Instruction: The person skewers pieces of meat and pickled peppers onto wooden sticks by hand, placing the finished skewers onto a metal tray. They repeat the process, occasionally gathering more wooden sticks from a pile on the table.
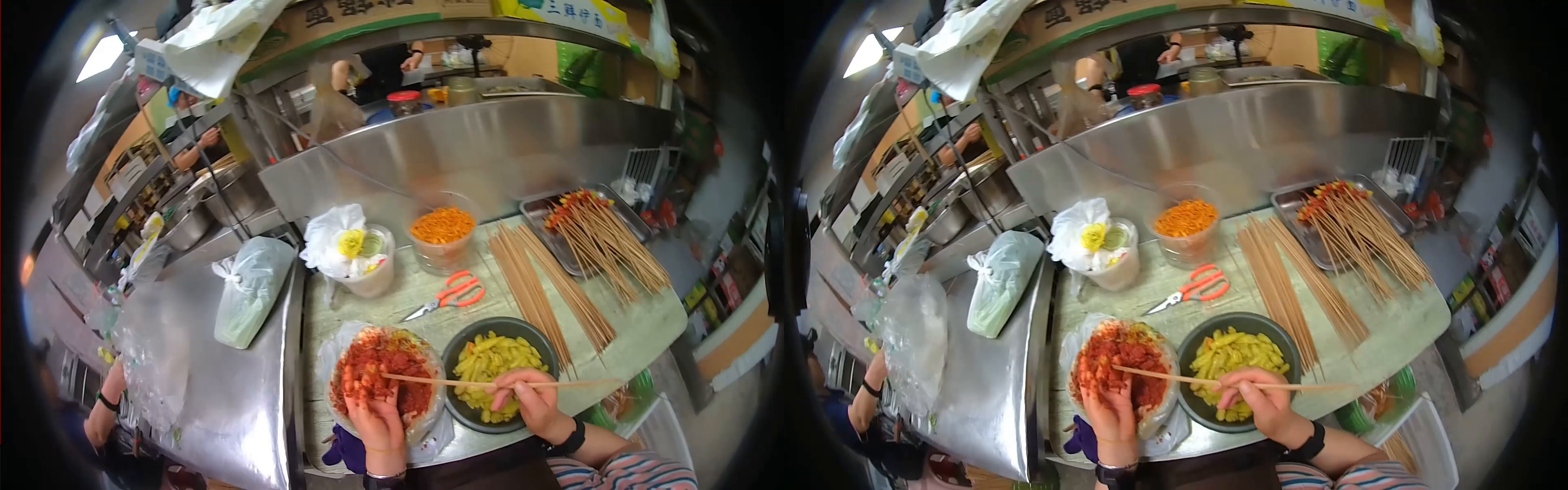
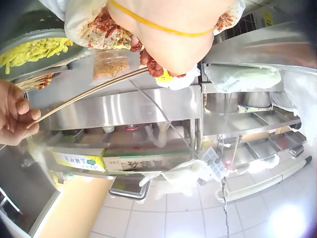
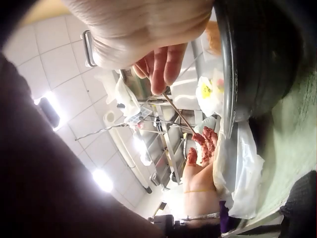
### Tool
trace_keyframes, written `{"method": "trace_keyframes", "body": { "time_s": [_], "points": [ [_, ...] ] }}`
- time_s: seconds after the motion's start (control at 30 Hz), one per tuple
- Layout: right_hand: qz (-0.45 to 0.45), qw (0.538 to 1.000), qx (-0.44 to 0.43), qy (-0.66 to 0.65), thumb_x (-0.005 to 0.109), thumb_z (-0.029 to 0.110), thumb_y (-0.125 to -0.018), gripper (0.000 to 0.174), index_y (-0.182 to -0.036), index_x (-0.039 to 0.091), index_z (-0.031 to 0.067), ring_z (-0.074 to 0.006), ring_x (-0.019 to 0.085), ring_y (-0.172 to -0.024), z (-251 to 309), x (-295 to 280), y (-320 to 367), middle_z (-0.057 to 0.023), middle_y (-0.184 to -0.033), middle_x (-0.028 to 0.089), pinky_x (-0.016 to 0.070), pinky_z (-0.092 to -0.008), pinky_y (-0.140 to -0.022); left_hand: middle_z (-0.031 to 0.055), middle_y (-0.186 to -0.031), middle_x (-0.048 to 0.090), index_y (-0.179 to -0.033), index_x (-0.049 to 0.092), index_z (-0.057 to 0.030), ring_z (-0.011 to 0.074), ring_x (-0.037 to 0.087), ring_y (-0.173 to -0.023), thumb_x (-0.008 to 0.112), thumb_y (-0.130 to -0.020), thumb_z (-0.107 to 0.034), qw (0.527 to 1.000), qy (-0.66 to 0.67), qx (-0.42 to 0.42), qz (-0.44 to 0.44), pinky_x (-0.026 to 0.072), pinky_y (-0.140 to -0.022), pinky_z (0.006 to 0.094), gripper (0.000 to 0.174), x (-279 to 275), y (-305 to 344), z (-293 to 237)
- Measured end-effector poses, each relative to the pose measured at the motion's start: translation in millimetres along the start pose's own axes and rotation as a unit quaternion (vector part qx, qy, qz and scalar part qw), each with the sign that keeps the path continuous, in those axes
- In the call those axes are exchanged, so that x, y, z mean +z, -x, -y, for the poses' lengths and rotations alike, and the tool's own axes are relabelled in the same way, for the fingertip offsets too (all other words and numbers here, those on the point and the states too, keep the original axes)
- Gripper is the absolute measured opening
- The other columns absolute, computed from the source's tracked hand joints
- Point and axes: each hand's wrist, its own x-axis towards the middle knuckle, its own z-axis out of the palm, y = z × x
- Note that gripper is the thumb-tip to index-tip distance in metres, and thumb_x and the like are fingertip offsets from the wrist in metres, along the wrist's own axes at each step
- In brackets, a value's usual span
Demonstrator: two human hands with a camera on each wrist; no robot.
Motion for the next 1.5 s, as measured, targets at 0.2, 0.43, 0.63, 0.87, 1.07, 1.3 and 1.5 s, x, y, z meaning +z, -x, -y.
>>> {"method": "trace_keyframes", "body": {
  "time_s": [0.2, 0.43, 0.63, 0.87, 1.07, 1.3, 1.5],
  "points": [
    [-0.100, 0.994, -0.013, -0.036, 0.040, 0.019, -0.097, 0.028, -0.108, 0.052, -0.0039, -0.0204, 0.063, -0.076, 24, -26, -12, -0.0211, -0.101, 0.062, 0.0509, -0.0279, -0.064, 0.0140, -0.134, 0.044, -0.138, 0.033, -0.0121, 0.0281, 0.049, -0.116, 0.045, -0.094, -0.021, 0.995, -0.085, -0.006, 0.052, 0.0429, -0.093, 0.0417, 0.046, -5, -1, 3],
    [-0.302, 0.948, -0.088, -0.037, 0.039, 0.028, -0.097, 0.034, -0.116, 0.048, 0.0012, -0.0208, 0.060, -0.091, 71, -150, -77, -0.0159, -0.111, 0.059, 0.0491, -0.0308, -0.075, 0.0137, -0.131, 0.047, -0.136, 0.037, -0.0074, 0.0254, 0.051, -0.112, 0.044, -0.093, -0.020, 0.989, -0.141, -0.016, 0.037, 0.0405, -0.096, 0.0373, 0.044, -9, -4, 5],
    [-0.423, 0.901, -0.055, -0.078, 0.040, 0.028, -0.097, 0.036, -0.122, 0.042, 0.0018, -0.0230, 0.058, -0.097, 26, -235, -155, -0.0163, -0.119, 0.053, 0.0485, -0.0327, -0.079, 0.0111, -0.131, 0.049, -0.129, 0.047, -0.0049, 0.0268, 0.045, -0.121, 0.040, -0.092, -0.021, 0.980, -0.194, -0.046, -0.011, 0.0347, -0.102, 0.0404, 0.040, 31, 10, -6],
    [-0.438, 0.880, 0.041, -0.181, 0.046, 0.024, -0.094, 0.031, -0.116, 0.044, 0.0021, -0.0226, 0.060, -0.088, 22, -239, -139, -0.0181, -0.114, 0.054, 0.0513, -0.0323, -0.069, 0.0151, -0.130, 0.049, -0.128, 0.045, 0.0000, 0.0276, 0.046, -0.119, 0.039, -0.092, -0.014, 0.985, -0.170, -0.037, -0.006, 0.0375, -0.101, 0.0399, 0.039, 31, 7, -5],
    [-0.226, 0.794, 0.017, 0.564, 0.068, 0.018, -0.077, 0.039, -0.108, 0.050, 0.0028, -0.0277, 0.058, -0.090, 53, -220, -115, -0.0142, -0.102, 0.057, 0.0483, -0.0352, -0.074, 0.0168, -0.128, 0.050, -0.127, 0.045, 0.0017, 0.0281, 0.049, -0.116, 0.041, -0.091, -0.011, 0.984, -0.177, -0.027, -0.013, 0.0401, -0.098, 0.0391, 0.039, 47, 14, -6],
    [-0.159, 0.570, 0.148, 0.792, 0.068, 0.008, -0.068, 0.046, -0.111, 0.050, 0.0023, -0.0305, 0.039, -0.116, 61, -241, -108, -0.0156, -0.120, 0.044, 0.0332, -0.0371, -0.095, 0.0155, -0.129, 0.050, -0.128, 0.045, -0.0012, 0.0297, 0.050, -0.116, 0.042, -0.092, -0.013, 0.982, -0.188, -0.026, -0.015, 0.0399, -0.097, 0.0404, 0.038, 37, 10, -4],
    [-0.196, 0.463, 0.022, 0.864, 0.060, 0.004, -0.067, 0.044, -0.110, 0.052, 0.0031, -0.0291, 0.042, -0.111, 67, -282, -97, -0.0154, -0.116, 0.046, 0.0347, -0.0376, -0.092, 0.0138, -0.129, 0.051, -0.130, 0.044, -0.0021, 0.0274, 0.050, -0.115, 0.041, -0.093, -0.017, 0.985, -0.171, -0.028, 0.004, 0.0423, -0.095, 0.0398, 0.040, 33, 8, -1]
  ]
}}
